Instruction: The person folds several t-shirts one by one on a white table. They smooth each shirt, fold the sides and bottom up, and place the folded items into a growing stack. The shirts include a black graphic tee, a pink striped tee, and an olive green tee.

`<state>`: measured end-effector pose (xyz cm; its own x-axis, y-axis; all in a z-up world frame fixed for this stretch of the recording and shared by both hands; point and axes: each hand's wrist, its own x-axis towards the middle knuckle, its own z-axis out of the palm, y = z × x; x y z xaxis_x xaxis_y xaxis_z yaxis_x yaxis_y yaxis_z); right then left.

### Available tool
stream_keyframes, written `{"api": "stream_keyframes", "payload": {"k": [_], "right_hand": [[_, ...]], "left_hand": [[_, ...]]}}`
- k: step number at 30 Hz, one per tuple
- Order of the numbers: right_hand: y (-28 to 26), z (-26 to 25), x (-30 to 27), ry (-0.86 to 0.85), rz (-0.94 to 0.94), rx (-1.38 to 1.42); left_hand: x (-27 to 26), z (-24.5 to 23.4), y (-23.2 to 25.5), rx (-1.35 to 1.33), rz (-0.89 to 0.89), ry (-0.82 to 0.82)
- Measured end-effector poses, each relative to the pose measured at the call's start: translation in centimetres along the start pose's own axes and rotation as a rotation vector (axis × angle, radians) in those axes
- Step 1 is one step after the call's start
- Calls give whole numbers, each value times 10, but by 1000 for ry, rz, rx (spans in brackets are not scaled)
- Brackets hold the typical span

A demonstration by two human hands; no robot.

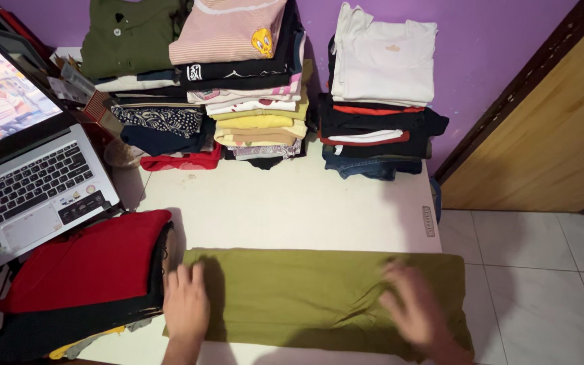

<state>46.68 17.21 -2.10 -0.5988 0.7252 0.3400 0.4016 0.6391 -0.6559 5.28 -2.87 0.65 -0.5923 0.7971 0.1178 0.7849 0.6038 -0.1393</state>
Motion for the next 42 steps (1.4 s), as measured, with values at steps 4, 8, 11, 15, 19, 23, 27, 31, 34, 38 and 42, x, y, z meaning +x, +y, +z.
{"api": "stream_keyframes", "payload": {"k": [4,8,11,15,19,23,27,31,34,38,42], "right_hand": [[97,-28,-2,225,358,-502],[178,-47,-8,180,1156,569],[210,-59,-14,99,1277,947],[218,-78,-14,145,1159,805],[192,-100,-1,260,1060,853],[163,-103,37,318,1004,884],[150,-87,84,373,876,818],[132,-68,119,408,813,264],[101,-61,122,251,398,-258],[34,-34,99,-198,304,-63],[-8,-9,90,-269,-54,-249]], "left_hand": [[45,-8,1,-127,129,111],[91,-14,-4,7,64,-433],[114,-8,-18,-55,17,-650],[138,13,-51,-462,-11,-620],[158,21,-66,-558,-58,-439],[181,6,-57,-469,-148,-368],[216,-2,-38,-369,-272,-310],[233,9,-6,-103,-115,151],[219,12,51,-98,182,157],[162,-6,159,-769,560,-192],[132,-32,215,-847,842,-283]]}}
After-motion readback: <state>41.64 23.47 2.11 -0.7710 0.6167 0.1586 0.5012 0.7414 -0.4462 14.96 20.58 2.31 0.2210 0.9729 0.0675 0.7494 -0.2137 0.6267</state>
